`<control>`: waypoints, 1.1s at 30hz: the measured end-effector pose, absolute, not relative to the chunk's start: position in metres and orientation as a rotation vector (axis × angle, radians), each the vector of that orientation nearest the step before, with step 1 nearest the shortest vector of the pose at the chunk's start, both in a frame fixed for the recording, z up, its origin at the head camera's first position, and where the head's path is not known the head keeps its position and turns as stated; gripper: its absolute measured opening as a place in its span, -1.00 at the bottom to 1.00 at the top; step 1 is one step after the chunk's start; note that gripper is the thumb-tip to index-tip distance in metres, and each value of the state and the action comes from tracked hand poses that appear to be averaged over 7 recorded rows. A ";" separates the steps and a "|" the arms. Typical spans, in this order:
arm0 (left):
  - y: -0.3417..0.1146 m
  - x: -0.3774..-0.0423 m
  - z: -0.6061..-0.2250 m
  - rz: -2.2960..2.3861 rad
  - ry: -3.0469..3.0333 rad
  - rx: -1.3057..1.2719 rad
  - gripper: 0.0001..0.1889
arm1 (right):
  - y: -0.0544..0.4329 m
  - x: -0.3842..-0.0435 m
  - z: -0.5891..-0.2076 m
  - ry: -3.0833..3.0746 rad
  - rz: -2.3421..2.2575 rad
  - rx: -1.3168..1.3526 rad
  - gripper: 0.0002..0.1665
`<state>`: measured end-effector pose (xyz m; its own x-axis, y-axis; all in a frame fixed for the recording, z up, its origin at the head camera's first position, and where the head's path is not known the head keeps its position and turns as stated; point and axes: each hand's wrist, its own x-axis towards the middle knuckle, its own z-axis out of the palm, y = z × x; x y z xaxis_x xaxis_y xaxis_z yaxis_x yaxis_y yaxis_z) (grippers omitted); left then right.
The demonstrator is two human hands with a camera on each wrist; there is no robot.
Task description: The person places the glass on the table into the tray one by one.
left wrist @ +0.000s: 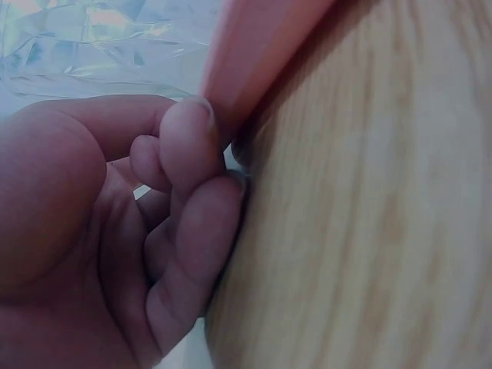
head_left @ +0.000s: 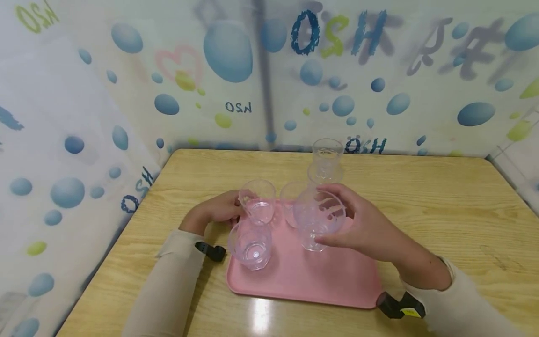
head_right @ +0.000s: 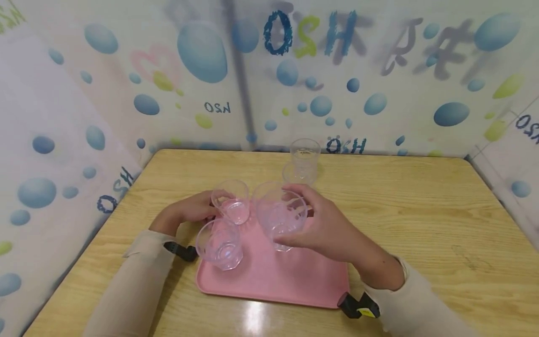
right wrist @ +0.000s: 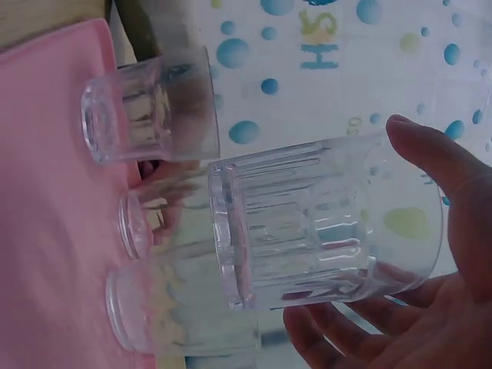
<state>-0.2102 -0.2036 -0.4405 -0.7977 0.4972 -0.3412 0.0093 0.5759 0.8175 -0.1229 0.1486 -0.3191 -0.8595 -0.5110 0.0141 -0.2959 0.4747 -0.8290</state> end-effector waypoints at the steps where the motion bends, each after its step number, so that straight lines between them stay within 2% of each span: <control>1: -0.204 -0.210 -0.441 1.167 2.258 0.405 -0.56 | 0.146 -0.122 -0.322 2.476 -1.320 -0.699 0.03; 11: -0.203 -0.210 -0.442 1.174 2.243 0.382 -0.54 | 0.130 -0.113 -0.345 2.371 -1.242 -0.718 0.15; 33: -0.203 -0.211 -0.440 1.165 2.259 0.403 -0.55 | 0.121 -0.117 -0.371 2.365 -1.191 -0.713 0.20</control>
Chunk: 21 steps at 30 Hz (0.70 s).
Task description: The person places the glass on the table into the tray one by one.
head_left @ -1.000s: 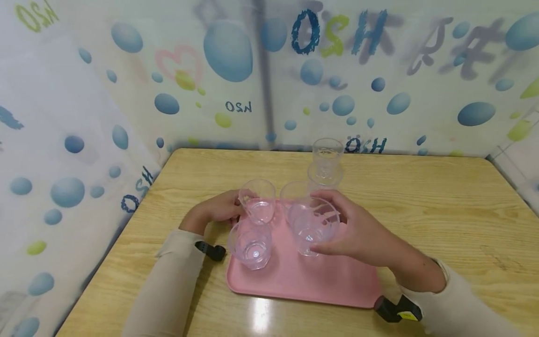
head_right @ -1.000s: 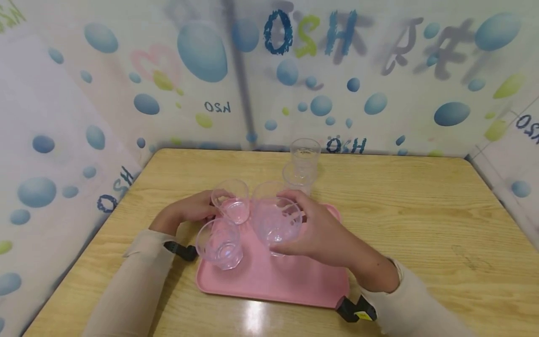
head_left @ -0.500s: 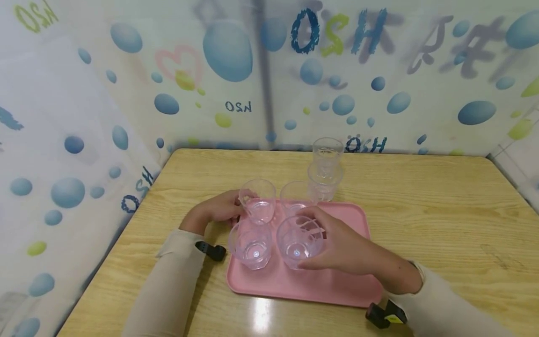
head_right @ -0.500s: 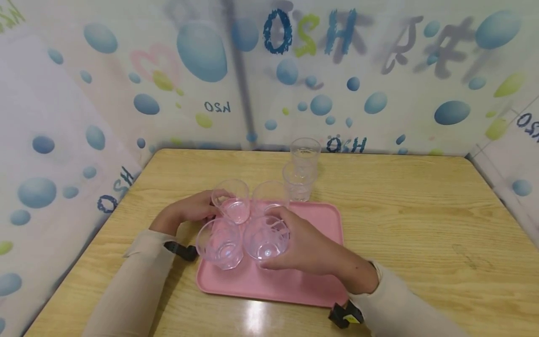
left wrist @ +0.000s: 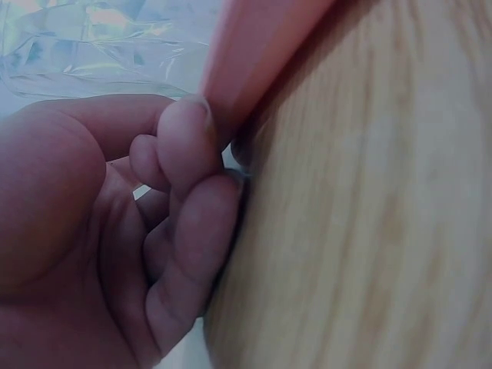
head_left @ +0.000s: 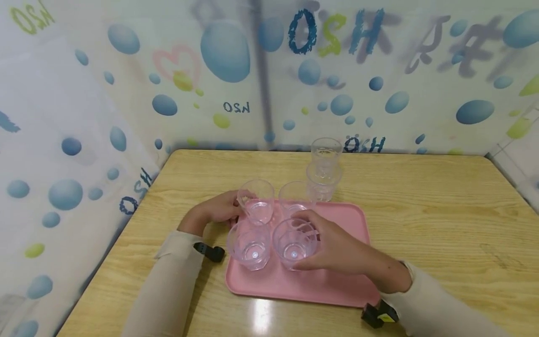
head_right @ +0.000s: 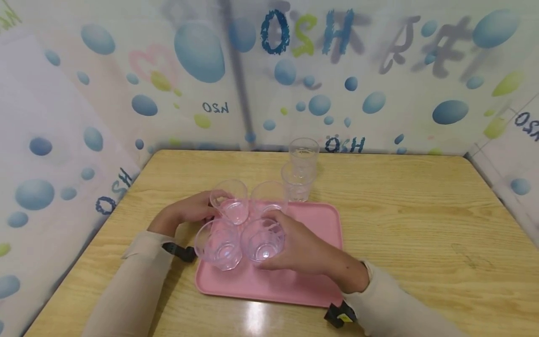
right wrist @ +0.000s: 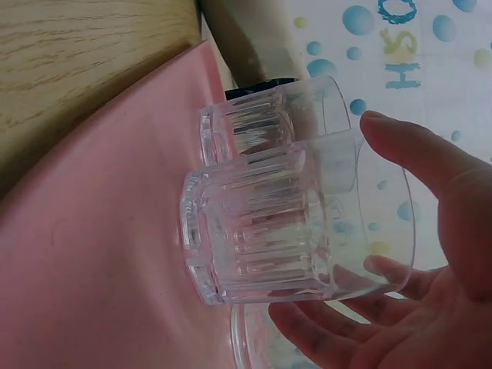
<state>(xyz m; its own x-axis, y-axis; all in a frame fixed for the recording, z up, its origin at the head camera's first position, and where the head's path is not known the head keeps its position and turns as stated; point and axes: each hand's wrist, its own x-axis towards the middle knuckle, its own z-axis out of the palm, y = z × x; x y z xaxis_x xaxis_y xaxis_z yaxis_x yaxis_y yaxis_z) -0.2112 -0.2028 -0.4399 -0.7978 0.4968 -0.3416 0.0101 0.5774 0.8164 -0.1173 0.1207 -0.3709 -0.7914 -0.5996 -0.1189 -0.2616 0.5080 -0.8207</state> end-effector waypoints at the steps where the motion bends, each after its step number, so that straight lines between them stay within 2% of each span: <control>1: -0.203 -0.211 -0.439 1.165 2.258 0.405 -0.55 | 0.121 -0.117 -0.371 2.362 -1.192 -0.711 0.20; 8: -0.202 -0.210 -0.439 1.178 2.254 0.418 -0.56 | 0.123 -0.118 -0.368 2.349 -1.148 -0.702 0.22; 11: -0.202 -0.211 -0.439 1.179 2.254 0.431 -0.56 | 0.126 -0.120 -0.362 2.351 -1.148 -0.678 0.10; 16: -0.202 -0.212 -0.441 1.182 2.254 0.435 -0.54 | 0.138 -0.131 -0.349 2.517 -1.161 -0.666 -0.23; 18: -0.202 -0.212 -0.441 1.183 2.246 0.432 -0.54 | 0.145 -0.140 -0.347 2.622 -1.164 -0.658 -0.30; 21: -0.203 -0.212 -0.440 1.183 2.247 0.425 -0.53 | 0.155 -0.157 -0.345 2.758 -1.152 -0.590 -0.28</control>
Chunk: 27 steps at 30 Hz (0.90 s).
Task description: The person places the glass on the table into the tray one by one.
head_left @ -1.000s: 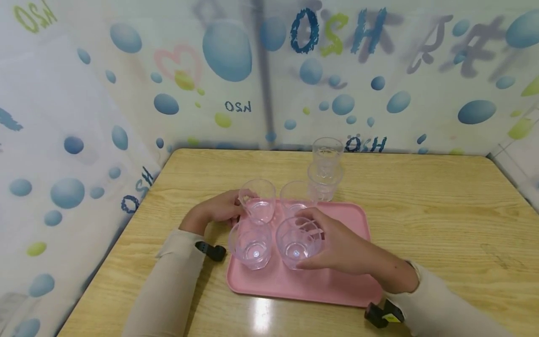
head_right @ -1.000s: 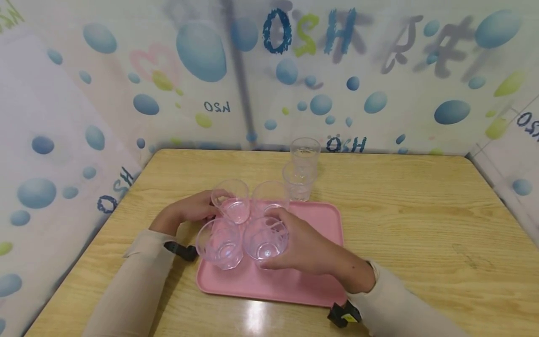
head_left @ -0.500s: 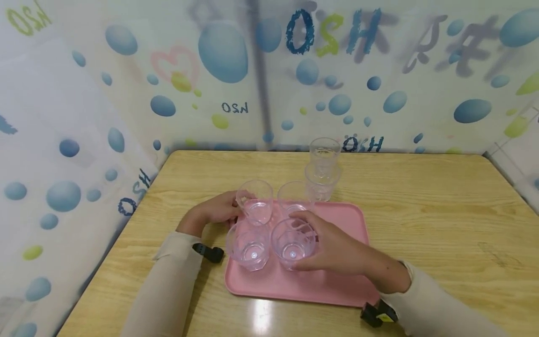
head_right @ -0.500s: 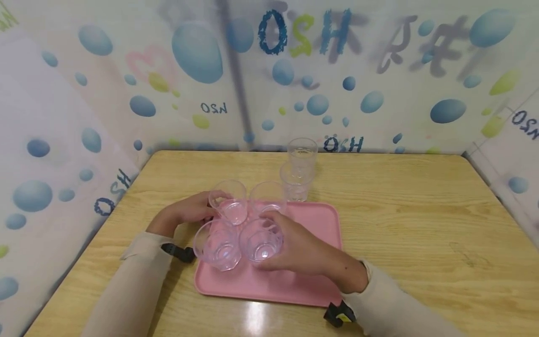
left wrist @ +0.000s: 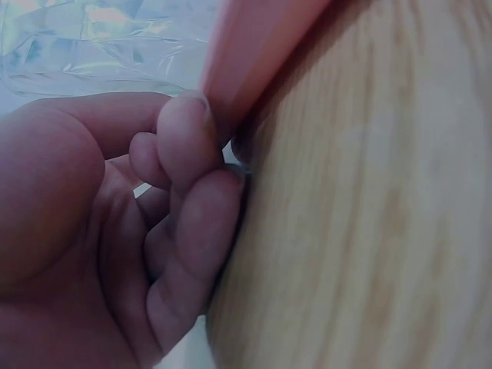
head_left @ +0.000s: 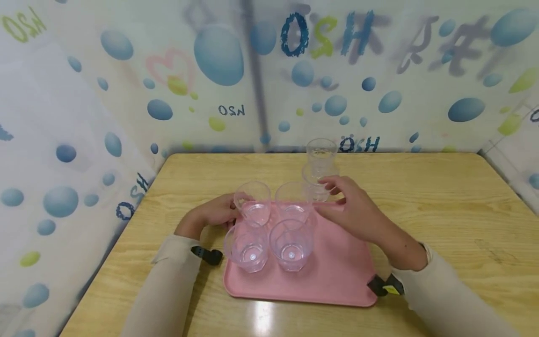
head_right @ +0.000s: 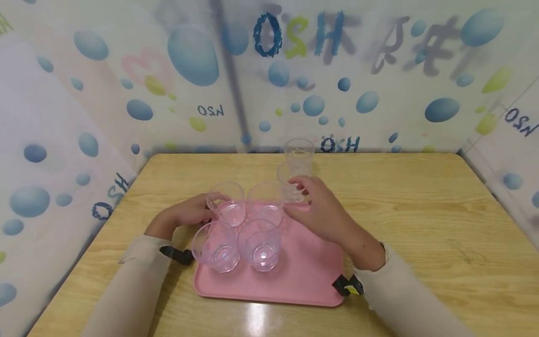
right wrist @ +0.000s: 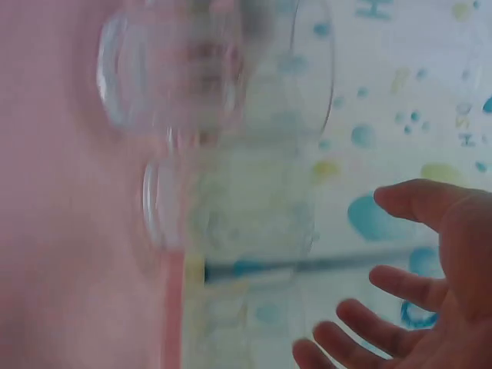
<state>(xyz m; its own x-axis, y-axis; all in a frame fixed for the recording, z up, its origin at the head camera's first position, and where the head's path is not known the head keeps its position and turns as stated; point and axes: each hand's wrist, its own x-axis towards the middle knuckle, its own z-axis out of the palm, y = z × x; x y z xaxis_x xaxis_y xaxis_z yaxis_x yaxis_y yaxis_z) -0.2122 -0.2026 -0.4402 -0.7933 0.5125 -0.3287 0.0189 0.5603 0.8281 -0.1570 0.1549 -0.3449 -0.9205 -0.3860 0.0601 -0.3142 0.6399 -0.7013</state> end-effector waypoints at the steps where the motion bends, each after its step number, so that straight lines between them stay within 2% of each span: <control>1: -0.203 -0.212 -0.440 1.183 2.248 0.421 -0.52 | 0.158 -0.164 -0.346 2.793 -1.140 -0.571 -0.26; 8: -0.203 -0.210 -0.443 1.182 2.250 0.391 -0.51 | 0.168 -0.204 -0.357 2.855 -1.022 -0.517 -0.06; 13: -0.202 -0.209 -0.440 1.190 2.241 0.370 -0.50 | 0.164 -0.221 -0.360 2.801 -0.987 -0.525 -0.04; 27: -0.204 -0.209 -0.440 1.196 2.223 0.398 -0.54 | 0.152 -0.231 -0.364 2.738 -0.962 -0.496 0.01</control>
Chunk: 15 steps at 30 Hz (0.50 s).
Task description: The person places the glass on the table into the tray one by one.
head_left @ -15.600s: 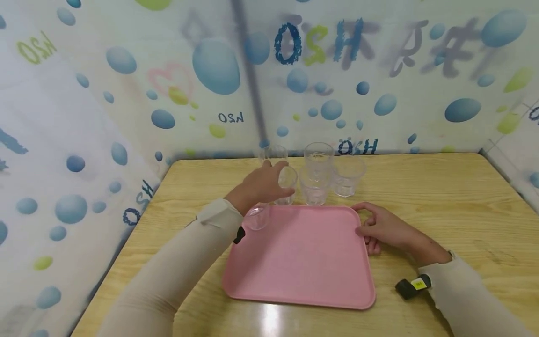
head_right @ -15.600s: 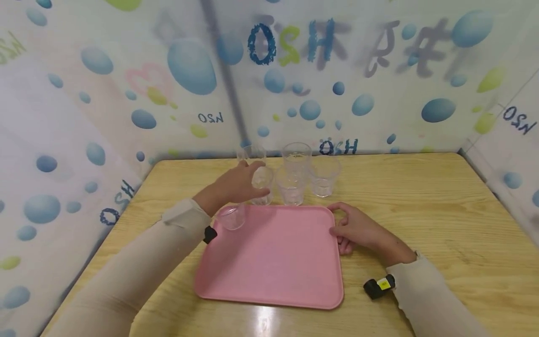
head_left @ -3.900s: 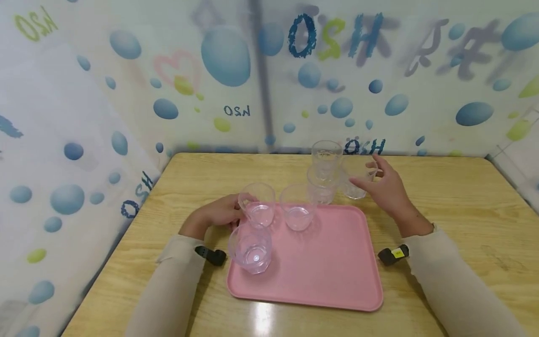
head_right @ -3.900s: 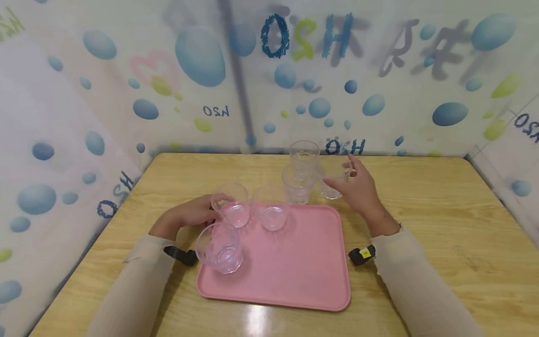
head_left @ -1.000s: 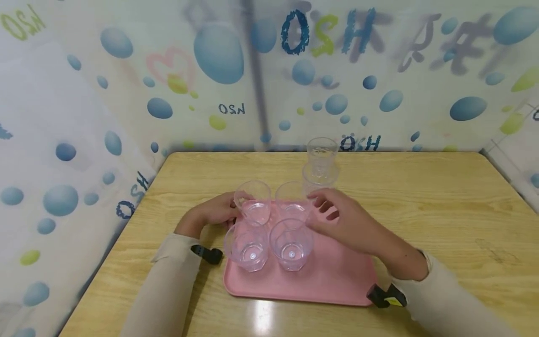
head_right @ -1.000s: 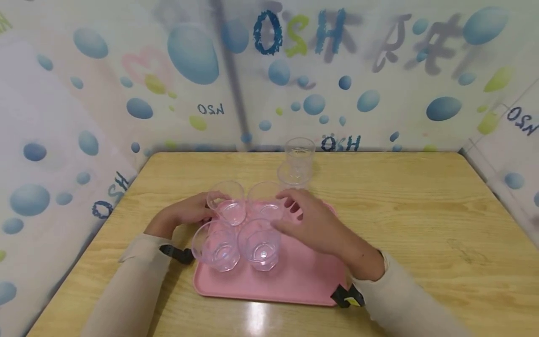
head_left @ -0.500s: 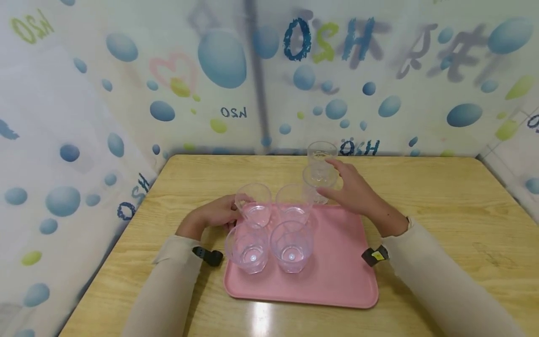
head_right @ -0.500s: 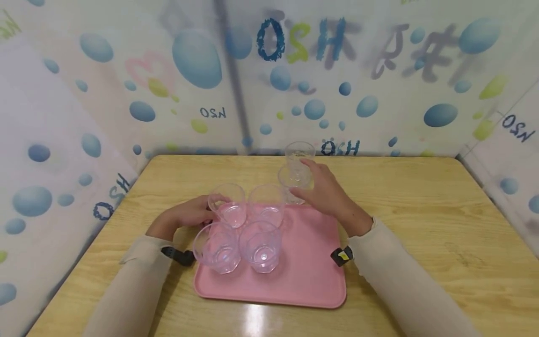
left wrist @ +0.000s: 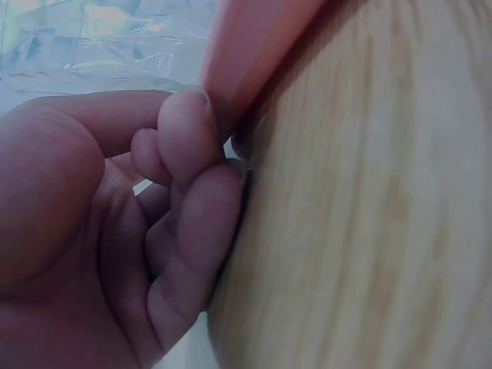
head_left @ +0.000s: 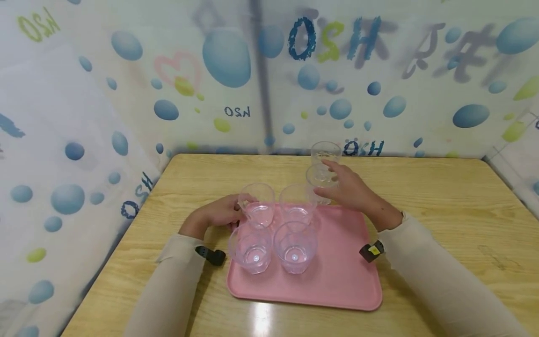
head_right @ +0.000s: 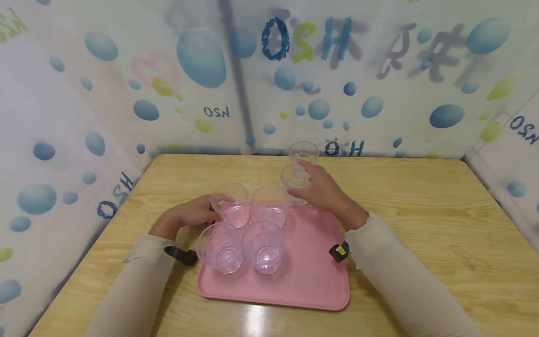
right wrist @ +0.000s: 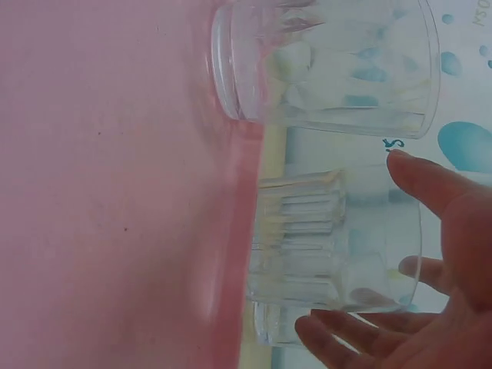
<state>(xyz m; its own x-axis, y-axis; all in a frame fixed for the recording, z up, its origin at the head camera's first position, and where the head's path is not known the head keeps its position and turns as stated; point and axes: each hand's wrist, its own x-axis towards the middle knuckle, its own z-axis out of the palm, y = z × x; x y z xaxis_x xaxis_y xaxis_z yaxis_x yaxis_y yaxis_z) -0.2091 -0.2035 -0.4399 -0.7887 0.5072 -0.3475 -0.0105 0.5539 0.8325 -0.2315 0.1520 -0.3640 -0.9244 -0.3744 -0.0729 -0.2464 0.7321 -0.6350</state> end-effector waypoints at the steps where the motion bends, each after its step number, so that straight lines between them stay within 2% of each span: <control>1: -0.203 -0.209 -0.440 1.199 2.220 0.394 -0.54 | 0.152 -0.231 -0.365 2.741 -0.972 -0.486 0.01; 15: -0.203 -0.207 -0.438 1.208 2.231 0.402 -0.56 | 0.172 -0.224 -0.359 2.755 -1.158 -0.454 0.07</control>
<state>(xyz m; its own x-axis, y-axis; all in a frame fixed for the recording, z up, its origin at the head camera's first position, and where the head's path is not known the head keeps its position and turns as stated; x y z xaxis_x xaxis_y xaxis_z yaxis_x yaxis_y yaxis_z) -0.2071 -0.2027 -0.4382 -0.7952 0.5049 -0.3358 -0.0050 0.5482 0.8363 -0.2241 0.1725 -0.3588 -0.9480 -0.3181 0.0066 -0.2272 0.6624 -0.7139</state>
